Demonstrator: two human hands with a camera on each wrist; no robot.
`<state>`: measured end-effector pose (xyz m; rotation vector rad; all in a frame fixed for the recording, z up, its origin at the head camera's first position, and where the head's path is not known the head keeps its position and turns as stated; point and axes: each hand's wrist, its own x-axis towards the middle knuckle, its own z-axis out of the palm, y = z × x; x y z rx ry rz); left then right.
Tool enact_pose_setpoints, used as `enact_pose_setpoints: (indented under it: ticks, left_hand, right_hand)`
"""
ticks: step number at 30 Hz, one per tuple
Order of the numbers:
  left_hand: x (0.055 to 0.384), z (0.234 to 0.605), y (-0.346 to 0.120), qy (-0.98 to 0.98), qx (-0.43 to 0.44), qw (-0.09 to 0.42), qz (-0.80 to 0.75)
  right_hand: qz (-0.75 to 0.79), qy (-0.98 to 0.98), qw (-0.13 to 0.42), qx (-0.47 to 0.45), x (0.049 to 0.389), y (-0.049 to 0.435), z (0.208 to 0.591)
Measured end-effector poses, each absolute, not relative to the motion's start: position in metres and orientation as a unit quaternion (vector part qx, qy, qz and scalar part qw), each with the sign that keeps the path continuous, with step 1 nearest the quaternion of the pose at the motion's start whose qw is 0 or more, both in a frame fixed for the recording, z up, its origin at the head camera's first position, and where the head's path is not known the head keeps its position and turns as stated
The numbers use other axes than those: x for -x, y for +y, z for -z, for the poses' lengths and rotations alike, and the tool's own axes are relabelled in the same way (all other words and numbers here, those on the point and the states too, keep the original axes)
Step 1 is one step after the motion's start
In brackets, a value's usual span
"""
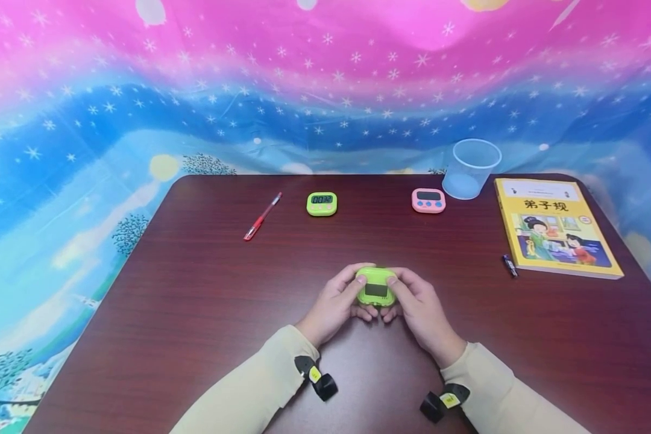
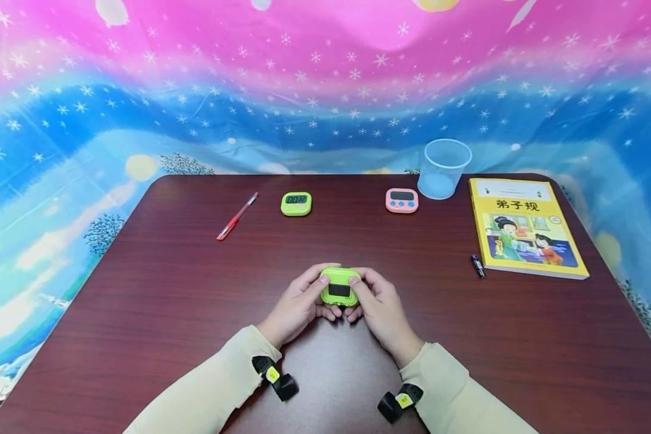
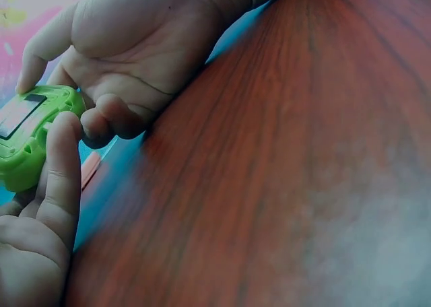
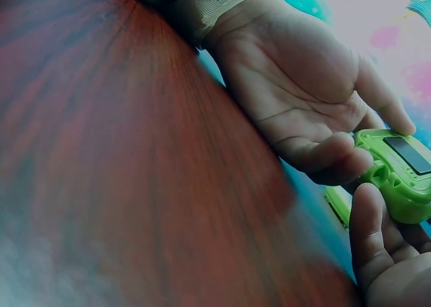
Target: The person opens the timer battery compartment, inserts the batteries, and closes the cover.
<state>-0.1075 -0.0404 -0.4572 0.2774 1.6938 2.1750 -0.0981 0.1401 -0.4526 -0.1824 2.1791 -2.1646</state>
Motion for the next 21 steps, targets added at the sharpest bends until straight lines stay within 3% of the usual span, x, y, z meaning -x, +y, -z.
enact_pose_setpoints:
  ticks: [14, 21]
  left_hand:
    - [0.113, 0.453, -0.047, 0.592, -0.098, 0.245, -0.761]
    - [0.119, 0.453, -0.056, 0.589, -0.093, 0.280, -0.753]
  right_hand:
    - [0.685, 0.716, -0.042, 0.124, 0.104, 0.151, 0.453]
    - [0.666, 0.729, -0.048, 0.151, 0.105, 0.155, 0.454]
